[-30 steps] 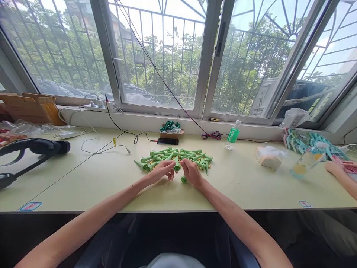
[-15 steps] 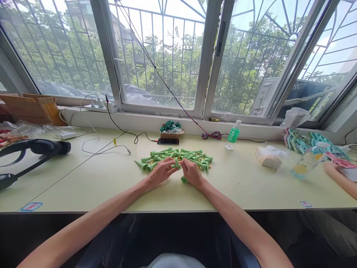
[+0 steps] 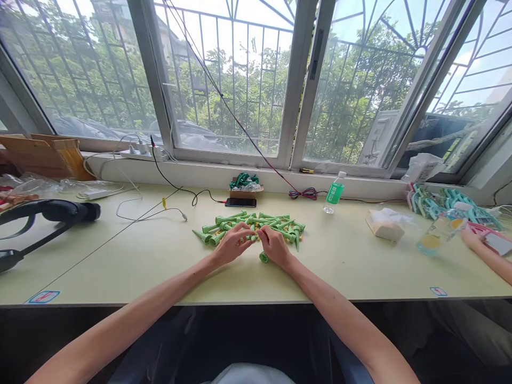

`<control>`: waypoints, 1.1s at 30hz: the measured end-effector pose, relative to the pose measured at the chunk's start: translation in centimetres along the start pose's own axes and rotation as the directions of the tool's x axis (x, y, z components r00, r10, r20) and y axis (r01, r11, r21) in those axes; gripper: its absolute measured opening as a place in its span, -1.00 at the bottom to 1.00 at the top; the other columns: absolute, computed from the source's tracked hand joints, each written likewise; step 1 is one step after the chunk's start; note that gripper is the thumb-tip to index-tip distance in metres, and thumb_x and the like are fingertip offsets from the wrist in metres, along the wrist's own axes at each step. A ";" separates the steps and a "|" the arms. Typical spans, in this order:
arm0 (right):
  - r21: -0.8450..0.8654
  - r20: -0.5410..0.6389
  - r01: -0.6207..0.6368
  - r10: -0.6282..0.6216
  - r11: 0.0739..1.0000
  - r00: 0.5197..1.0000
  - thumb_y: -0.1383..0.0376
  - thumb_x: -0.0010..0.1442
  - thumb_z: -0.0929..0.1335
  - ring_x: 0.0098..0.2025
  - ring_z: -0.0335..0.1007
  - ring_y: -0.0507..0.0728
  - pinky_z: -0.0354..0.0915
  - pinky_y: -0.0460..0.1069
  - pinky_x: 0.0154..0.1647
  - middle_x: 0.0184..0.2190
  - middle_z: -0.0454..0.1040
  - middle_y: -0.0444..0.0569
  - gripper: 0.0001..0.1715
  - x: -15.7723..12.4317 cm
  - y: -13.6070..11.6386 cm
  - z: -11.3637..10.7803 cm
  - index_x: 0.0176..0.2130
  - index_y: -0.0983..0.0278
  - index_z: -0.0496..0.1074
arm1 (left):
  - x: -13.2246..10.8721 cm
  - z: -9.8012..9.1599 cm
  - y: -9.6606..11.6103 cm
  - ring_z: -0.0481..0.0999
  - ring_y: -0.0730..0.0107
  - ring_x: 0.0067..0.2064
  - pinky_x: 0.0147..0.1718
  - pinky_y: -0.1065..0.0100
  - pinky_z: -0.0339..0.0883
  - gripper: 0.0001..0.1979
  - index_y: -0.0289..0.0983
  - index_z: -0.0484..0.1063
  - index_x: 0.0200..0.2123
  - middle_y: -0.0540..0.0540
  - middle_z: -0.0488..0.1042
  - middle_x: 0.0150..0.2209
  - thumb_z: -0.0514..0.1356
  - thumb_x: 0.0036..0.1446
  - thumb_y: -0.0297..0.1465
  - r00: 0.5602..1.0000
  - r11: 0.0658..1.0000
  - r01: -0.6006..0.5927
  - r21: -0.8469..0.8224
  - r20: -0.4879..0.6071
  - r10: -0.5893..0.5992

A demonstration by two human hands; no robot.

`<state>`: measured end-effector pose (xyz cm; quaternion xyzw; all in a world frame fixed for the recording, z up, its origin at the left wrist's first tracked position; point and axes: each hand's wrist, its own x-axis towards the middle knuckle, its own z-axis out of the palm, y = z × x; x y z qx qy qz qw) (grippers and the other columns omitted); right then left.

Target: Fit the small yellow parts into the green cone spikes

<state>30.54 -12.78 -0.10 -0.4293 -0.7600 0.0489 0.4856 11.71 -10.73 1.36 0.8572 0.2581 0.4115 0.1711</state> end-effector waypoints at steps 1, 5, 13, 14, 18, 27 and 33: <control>-0.002 0.001 -0.002 0.002 1.000 1.000 0.16 0.37 0.16 -0.59 0.10 -0.01 0.06 -0.11 -0.51 -0.60 0.25 -0.20 -0.67 0.0 -0.1 -0.1 -0.36 0.26 0.30 | 0.0 0.0 0.0 0.37 0.52 -0.44 -0.43 0.40 0.36 -0.78 -0.19 0.50 -0.12 -0.11 0.35 -0.17 0.15 0.21 -0.28 1.000 1.000 0.006 -0.014 -0.004 -0.007; -0.002 0.031 0.004 -0.004 1.000 0.999 0.17 0.37 0.16 -0.60 0.07 -0.02 0.04 -0.12 -0.52 -0.59 0.24 -0.21 -0.68 0.2 -0.2 -0.3 -0.32 0.27 0.32 | 0.2 0.0 0.0 0.40 0.49 -0.40 -0.44 0.41 0.36 -0.78 -0.21 0.48 -0.13 -0.12 0.35 -0.16 0.16 0.20 -0.27 0.999 0.999 0.033 -0.024 -0.018 -0.033; 0.010 0.019 0.011 -0.011 1.000 1.000 0.16 0.38 0.15 -0.56 0.08 0.00 0.08 -0.10 -0.49 -0.58 0.25 -0.19 -0.63 0.2 0.1 -0.2 -0.37 0.26 0.32 | 0.3 -0.1 0.4 0.42 0.47 -0.39 -0.48 0.43 0.35 -0.76 -0.23 0.40 -0.12 -0.12 0.37 -0.16 0.17 0.19 -0.24 0.994 0.996 0.081 -0.031 -0.068 -0.082; 0.007 0.002 0.010 -0.010 1.000 1.000 0.16 0.38 0.15 -0.56 0.09 0.00 0.09 -0.10 -0.49 -0.58 0.25 -0.18 -0.64 0.2 0.2 -0.2 -0.37 0.26 0.32 | 0.4 0.0 0.5 0.43 0.45 -0.38 -0.50 0.43 0.35 -0.75 -0.24 0.38 -0.15 -0.11 0.38 -0.18 0.18 0.18 -0.21 0.991 0.993 0.103 -0.049 -0.081 -0.107; -0.003 -0.091 0.013 -0.013 1.000 0.996 0.17 0.38 0.16 -0.54 0.12 0.01 0.12 -0.10 -0.45 -0.56 0.28 -0.16 -0.66 0.2 0.4 -0.3 -0.35 0.26 0.32 | 0.5 0.1 0.7 0.39 0.47 -0.50 -0.61 0.48 0.29 -0.63 -0.29 0.36 -0.36 -0.04 0.39 -0.43 0.10 0.20 -0.07 0.969 0.941 0.244 -0.235 0.023 -0.245; 0.044 -0.042 0.070 -0.068 0.997 0.997 0.19 0.37 0.17 -0.55 0.13 0.00 0.11 -0.10 -0.47 -0.57 0.27 -0.17 -0.67 0.1 -0.3 -0.6 -0.37 0.25 0.32 | 0.8 -0.3 0.9 0.38 0.52 -0.61 -0.67 0.48 0.27 -0.38 -0.36 0.39 -0.51 -0.10 0.42 -0.53 0.02 0.15 0.12 0.870 0.687 0.487 -0.539 0.369 -0.327; 0.055 -0.017 0.082 -0.081 0.995 0.997 0.19 0.38 0.17 -0.57 0.07 -0.01 0.08 -0.10 -0.48 -0.60 0.23 -0.19 -0.65 0.0 0.0 -0.5 -0.39 0.26 0.32 | 0.5 -0.7 1.0 0.37 0.51 -0.64 -0.64 0.47 0.29 -0.52 -0.31 0.34 -0.45 0.00 0.36 -0.62 0.13 0.13 0.03 0.892 0.762 0.439 -0.477 0.332 -0.307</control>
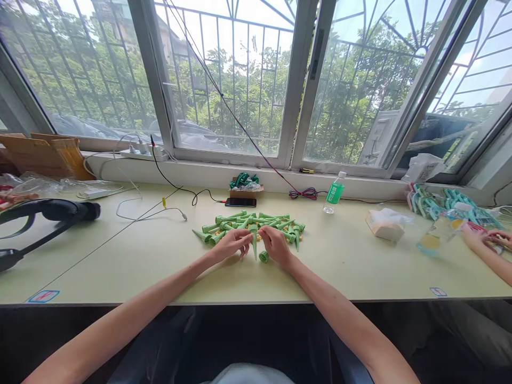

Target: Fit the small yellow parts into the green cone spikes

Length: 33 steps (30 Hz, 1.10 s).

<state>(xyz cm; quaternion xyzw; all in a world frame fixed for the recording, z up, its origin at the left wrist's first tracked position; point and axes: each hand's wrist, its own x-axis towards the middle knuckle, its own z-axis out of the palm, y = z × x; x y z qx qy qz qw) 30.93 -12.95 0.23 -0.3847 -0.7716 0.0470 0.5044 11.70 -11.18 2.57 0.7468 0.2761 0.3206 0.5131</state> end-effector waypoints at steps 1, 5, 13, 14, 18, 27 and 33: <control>0.002 0.001 0.002 -0.002 1.000 1.000 0.19 0.38 0.17 -0.57 0.06 -0.01 0.08 -0.10 -0.49 -0.60 0.22 -0.20 -0.65 0.0 0.0 0.0 -0.39 0.26 0.32 | -0.1 0.0 0.0 0.36 0.51 -0.64 -0.64 0.47 0.28 -0.55 -0.31 0.33 -0.44 0.02 0.35 -0.62 0.15 0.12 0.01 1.000 0.999 -0.018 0.035 -0.024 0.019; 0.000 0.001 0.001 -0.001 1.000 1.000 0.18 0.38 0.16 -0.58 0.02 -0.01 0.06 -0.09 -0.50 -0.61 0.19 -0.21 -0.63 0.0 0.0 0.1 -0.42 0.26 0.29 | -0.1 0.2 -0.3 0.36 0.53 -0.59 -0.65 0.48 0.27 -0.58 -0.30 0.34 -0.46 0.01 0.34 -0.53 0.23 0.05 -0.02 0.976 0.974 -0.124 0.191 -0.152 0.155; 0.012 0.000 0.009 -0.009 1.000 1.000 0.21 0.38 0.15 -0.56 0.02 -0.01 0.05 -0.10 -0.49 -0.60 0.18 -0.19 -0.62 -0.1 -0.2 0.1 -0.45 0.26 0.26 | 0.3 0.3 -0.8 0.35 0.53 -0.51 -0.59 0.45 0.34 -0.66 -0.27 0.45 -0.30 -0.05 0.36 -0.35 0.26 0.05 -0.09 0.914 0.895 -0.202 0.398 -0.251 0.319; 0.004 -0.009 0.009 -0.009 1.000 1.000 0.21 0.38 0.15 -0.56 0.03 -0.01 0.05 -0.10 -0.49 -0.59 0.19 -0.19 -0.62 -0.1 -0.2 0.1 -0.45 0.26 0.27 | 0.3 0.3 -0.8 0.35 0.54 -0.52 -0.61 0.46 0.33 -0.65 -0.27 0.44 -0.30 -0.05 0.38 -0.34 0.26 0.04 -0.10 0.916 0.902 -0.189 0.387 -0.261 0.304; -0.040 -0.081 -0.008 0.005 0.999 0.997 0.20 0.38 0.15 -0.55 0.10 0.00 0.08 -0.10 -0.47 -0.58 0.24 -0.17 -0.63 0.0 0.1 0.1 -0.41 0.26 0.30 | 0.3 0.6 -0.3 0.35 0.56 -0.60 -0.68 0.48 0.26 -0.60 -0.28 0.37 -0.24 -0.03 0.41 -0.39 0.23 0.07 -0.05 0.954 0.966 -0.131 0.225 -0.237 0.185; -0.032 -0.029 0.050 -0.051 0.998 0.998 0.21 0.39 0.15 -0.49 0.21 0.02 0.16 -0.09 -0.42 -0.49 0.36 -0.10 -0.67 -0.2 -0.1 0.3 -0.35 0.25 0.33 | 0.2 0.2 0.7 0.31 0.56 -0.66 -0.72 0.47 0.15 -0.27 -0.40 0.39 -0.47 -0.12 0.42 -0.50 -0.02 0.06 0.22 0.984 0.945 0.172 -0.280 0.088 -0.153; -0.002 -0.004 0.062 -0.062 0.998 0.998 0.25 0.38 0.15 -0.52 0.11 0.00 0.10 -0.10 -0.45 -0.55 0.27 -0.16 -0.68 -0.1 -0.4 0.1 -0.39 0.26 0.30 | -0.2 -0.1 0.5 0.32 0.53 -0.62 -0.63 0.46 0.21 -0.48 -0.34 0.35 -0.39 0.00 0.35 -0.59 0.14 0.10 0.07 0.996 0.986 0.078 -0.149 0.063 -0.070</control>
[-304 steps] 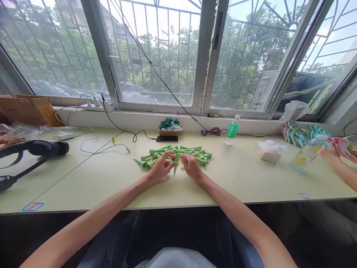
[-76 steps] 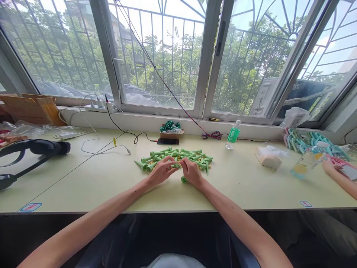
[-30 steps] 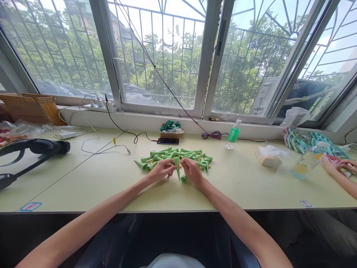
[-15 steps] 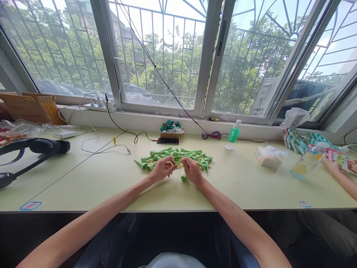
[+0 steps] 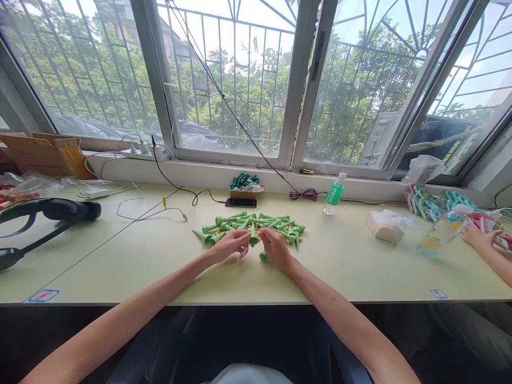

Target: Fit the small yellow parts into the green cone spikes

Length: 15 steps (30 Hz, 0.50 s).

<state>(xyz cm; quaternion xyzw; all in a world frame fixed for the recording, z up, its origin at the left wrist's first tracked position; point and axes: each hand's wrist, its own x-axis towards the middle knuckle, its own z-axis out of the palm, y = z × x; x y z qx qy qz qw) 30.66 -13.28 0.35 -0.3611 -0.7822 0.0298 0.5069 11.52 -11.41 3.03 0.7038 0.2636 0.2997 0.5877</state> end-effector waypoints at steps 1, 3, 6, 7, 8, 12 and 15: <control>0.000 0.006 -0.003 0.003 1.000 1.000 0.26 0.38 0.15 -0.52 0.10 0.00 0.09 -0.10 -0.45 -0.55 0.25 -0.16 -0.67 0.0 0.1 0.0 -0.40 0.26 0.28 | 0.0 0.0 -0.1 0.33 0.52 -0.62 -0.61 0.46 0.21 -0.53 -0.32 0.35 -0.37 0.03 0.33 -0.61 0.17 0.10 0.03 0.999 0.996 -0.034 0.084 -0.025 0.036; -0.004 0.030 0.006 -0.006 1.000 1.000 0.25 0.37 0.16 -0.53 0.08 0.00 0.07 -0.10 -0.45 -0.56 0.22 -0.17 -0.65 0.0 0.3 0.1 -0.45 0.26 0.22 | 0.0 0.0 -0.5 0.31 0.54 -0.61 -0.60 0.47 0.20 -0.60 -0.29 0.35 -0.36 0.06 0.32 -0.57 0.22 0.08 -0.04 0.985 0.949 -0.114 0.294 -0.092 0.147; -0.031 0.059 -0.020 0.022 0.999 0.998 0.24 0.37 0.15 -0.54 0.05 0.00 0.05 -0.09 -0.46 -0.58 0.18 -0.18 -0.63 -0.2 0.6 0.3 -0.48 0.25 0.18 | 0.3 -0.2 -1.2 0.27 0.59 -0.54 -0.55 0.47 0.21 -0.65 -0.30 0.39 -0.41 0.00 0.36 -0.39 0.25 0.07 -0.11 0.901 0.782 -0.224 0.582 -0.183 0.394; -0.040 0.062 -0.033 0.036 0.999 0.997 0.23 0.37 0.15 -0.54 0.04 0.00 0.04 -0.09 -0.46 -0.58 0.17 -0.19 -0.63 -0.2 0.6 0.4 -0.48 0.25 0.18 | 0.4 -0.2 -1.5 0.26 0.59 -0.52 -0.55 0.48 0.21 -0.68 -0.30 0.41 -0.39 -0.01 0.35 -0.37 0.24 0.10 -0.12 0.886 0.747 -0.232 0.622 -0.182 0.427; -0.046 0.061 -0.045 0.048 0.998 0.997 0.23 0.37 0.15 -0.55 0.03 -0.01 0.04 -0.09 -0.47 -0.59 0.17 -0.19 -0.63 -0.2 0.7 0.4 -0.47 0.25 0.18 | 0.5 -0.3 -1.7 0.25 0.58 -0.52 -0.54 0.48 0.21 -0.69 -0.29 0.42 -0.36 -0.01 0.34 -0.36 0.23 0.11 -0.13 0.877 0.727 -0.235 0.646 -0.181 0.445; -0.053 0.017 -0.088 0.089 0.995 0.996 0.21 0.38 0.14 -0.56 0.03 -0.01 0.03 -0.10 -0.48 -0.58 0.18 -0.20 -0.65 -0.1 0.7 0.5 -0.43 0.25 0.21 | 0.8 0.0 -1.9 0.26 0.57 -0.51 -0.52 0.47 0.23 -0.70 -0.26 0.42 -0.20 -0.01 0.36 -0.33 0.17 0.17 -0.15 0.876 0.703 -0.223 0.675 -0.178 0.448; -0.064 -0.048 -0.120 0.117 0.991 0.992 0.21 0.39 0.14 -0.56 0.04 -0.01 0.03 -0.11 -0.49 -0.58 0.19 -0.21 -0.67 -0.1 0.7 0.5 -0.38 0.26 0.25 | 0.8 0.5 -1.5 0.27 0.55 -0.50 -0.52 0.48 0.22 -0.70 -0.25 0.38 -0.16 -0.01 0.38 -0.36 0.09 0.24 -0.15 0.877 0.729 -0.208 0.652 -0.206 0.434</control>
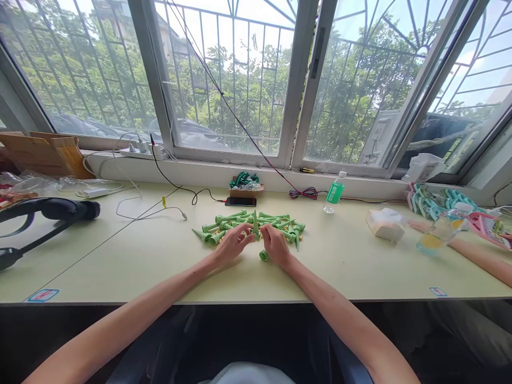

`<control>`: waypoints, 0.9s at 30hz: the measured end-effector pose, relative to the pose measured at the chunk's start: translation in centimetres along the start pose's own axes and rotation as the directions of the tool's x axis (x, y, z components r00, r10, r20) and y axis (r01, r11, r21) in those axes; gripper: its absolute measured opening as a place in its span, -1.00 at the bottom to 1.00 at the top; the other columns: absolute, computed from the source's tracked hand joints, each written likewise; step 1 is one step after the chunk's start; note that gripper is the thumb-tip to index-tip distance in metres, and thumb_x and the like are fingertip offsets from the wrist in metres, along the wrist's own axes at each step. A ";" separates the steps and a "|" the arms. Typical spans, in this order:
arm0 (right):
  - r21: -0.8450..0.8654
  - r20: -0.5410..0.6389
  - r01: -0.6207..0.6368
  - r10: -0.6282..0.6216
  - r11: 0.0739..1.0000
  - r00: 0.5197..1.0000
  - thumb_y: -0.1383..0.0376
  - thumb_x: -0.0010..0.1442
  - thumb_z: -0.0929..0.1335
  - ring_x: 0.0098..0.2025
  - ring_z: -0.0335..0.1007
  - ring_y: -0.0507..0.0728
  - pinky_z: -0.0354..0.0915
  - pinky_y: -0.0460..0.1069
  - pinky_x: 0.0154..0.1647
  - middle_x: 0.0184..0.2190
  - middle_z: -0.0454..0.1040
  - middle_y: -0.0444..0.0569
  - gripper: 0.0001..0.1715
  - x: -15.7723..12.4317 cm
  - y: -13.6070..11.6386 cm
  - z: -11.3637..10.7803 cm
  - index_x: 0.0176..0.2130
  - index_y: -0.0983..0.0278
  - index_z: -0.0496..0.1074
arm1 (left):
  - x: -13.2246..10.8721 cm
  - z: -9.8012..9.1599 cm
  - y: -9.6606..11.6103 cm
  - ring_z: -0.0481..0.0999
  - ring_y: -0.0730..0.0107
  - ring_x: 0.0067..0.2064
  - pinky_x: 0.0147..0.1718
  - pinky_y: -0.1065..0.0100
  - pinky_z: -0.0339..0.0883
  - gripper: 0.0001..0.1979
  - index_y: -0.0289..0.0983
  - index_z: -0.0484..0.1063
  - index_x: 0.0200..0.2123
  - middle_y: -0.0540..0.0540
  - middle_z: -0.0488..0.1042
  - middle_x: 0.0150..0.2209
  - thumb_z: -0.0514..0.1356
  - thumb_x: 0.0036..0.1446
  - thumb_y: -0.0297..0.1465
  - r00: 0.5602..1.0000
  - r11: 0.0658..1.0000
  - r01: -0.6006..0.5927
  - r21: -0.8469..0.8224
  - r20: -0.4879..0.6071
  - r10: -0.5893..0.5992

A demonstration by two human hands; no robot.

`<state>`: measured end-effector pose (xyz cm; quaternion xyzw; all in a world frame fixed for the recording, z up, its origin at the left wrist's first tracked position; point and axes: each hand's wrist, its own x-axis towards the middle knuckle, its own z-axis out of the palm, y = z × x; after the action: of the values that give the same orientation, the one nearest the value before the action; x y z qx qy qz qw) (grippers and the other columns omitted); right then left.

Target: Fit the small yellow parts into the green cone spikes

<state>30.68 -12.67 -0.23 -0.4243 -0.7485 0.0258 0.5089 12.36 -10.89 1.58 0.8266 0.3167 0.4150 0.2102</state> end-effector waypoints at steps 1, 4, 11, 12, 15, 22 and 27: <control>-0.005 -0.020 -0.005 0.004 1.000 1.000 0.22 0.39 0.14 -0.56 0.04 -0.01 0.03 -0.10 -0.49 -0.58 0.19 -0.21 -0.68 0.0 0.0 0.0 -0.38 0.26 0.26 | 0.0 0.0 0.2 0.26 0.55 -0.52 -0.54 0.49 0.20 -0.69 -0.27 0.37 -0.20 0.00 0.38 -0.39 0.07 0.25 -0.13 1.000 1.000 0.015 -0.013 -0.017 -0.016; -0.003 -0.049 0.016 -0.017 1.000 0.999 0.24 0.39 0.14 -0.55 0.05 -0.01 0.04 -0.10 -0.48 -0.58 0.20 -0.20 -0.69 0.0 0.1 -0.1 -0.36 0.26 0.26 | 0.1 0.0 0.4 0.21 0.57 -0.61 -0.60 0.50 0.12 -0.53 -0.31 0.35 -0.43 0.03 0.32 -0.56 -0.03 0.28 -0.05 0.995 0.991 0.098 -0.092 0.005 -0.098; 0.042 0.029 0.161 -0.162 0.986 0.986 0.29 0.38 0.16 -0.51 0.10 0.00 0.11 -0.10 -0.44 -0.53 0.24 -0.16 -0.72 -0.2 0.0 -0.2 -0.39 0.25 0.24 | 0.0 -0.5 0.3 0.21 0.57 -0.77 -0.82 0.49 -0.07 -0.19 -0.38 0.44 -0.59 -0.08 0.33 -0.69 -0.21 0.19 0.17 0.853 0.816 0.432 -0.385 0.469 -0.231; 0.046 0.028 0.168 -0.170 0.985 0.985 0.30 0.38 0.16 -0.51 0.10 0.00 0.11 -0.10 -0.44 -0.53 0.24 -0.16 -0.72 -0.2 0.0 -0.2 -0.39 0.24 0.23 | 0.0 -0.6 0.4 0.22 0.57 -0.77 -0.82 0.50 -0.07 -0.19 -0.40 0.46 -0.57 -0.10 0.36 -0.67 -0.18 0.18 0.18 0.849 0.800 0.443 -0.405 0.476 -0.229; 0.053 0.027 0.181 -0.183 0.982 0.983 0.31 0.37 0.16 -0.51 0.09 0.00 0.11 -0.10 -0.44 -0.53 0.23 -0.16 -0.71 -0.2 0.1 -0.2 -0.41 0.24 0.21 | 0.0 -0.9 0.6 0.23 0.58 -0.76 -0.81 0.50 -0.02 -0.21 -0.43 0.48 -0.53 -0.14 0.41 -0.61 -0.11 0.14 0.20 0.846 0.761 0.467 -0.450 0.477 -0.237; 0.051 0.042 0.190 -0.192 0.980 0.981 0.30 0.38 0.16 -0.51 0.07 0.00 0.10 -0.10 -0.45 -0.54 0.22 -0.16 -0.68 -0.1 0.1 -0.2 -0.44 0.24 0.19 | -0.1 -1.3 0.5 0.27 0.58 -0.70 -0.76 0.48 0.08 -0.28 -0.43 0.49 -0.45 -0.15 0.44 -0.51 -0.02 0.12 0.17 0.819 0.715 0.517 -0.470 0.516 -0.252; 0.038 0.050 0.167 -0.169 0.985 0.984 0.26 0.39 0.14 -0.52 0.09 0.00 0.10 -0.10 -0.44 -0.55 0.23 -0.16 -0.66 -0.1 0.0 -0.2 -0.44 0.24 0.19 | -0.1 -1.4 0.6 0.29 0.56 -0.68 -0.71 0.48 0.15 -0.44 -0.36 0.42 -0.44 -0.05 0.40 -0.56 0.09 0.13 0.08 0.837 0.743 0.484 -0.462 0.492 -0.239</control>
<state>30.90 -12.81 -0.21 -0.3503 -0.7943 0.0065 0.4964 11.37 -11.30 2.65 0.7126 0.2854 0.2610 0.5854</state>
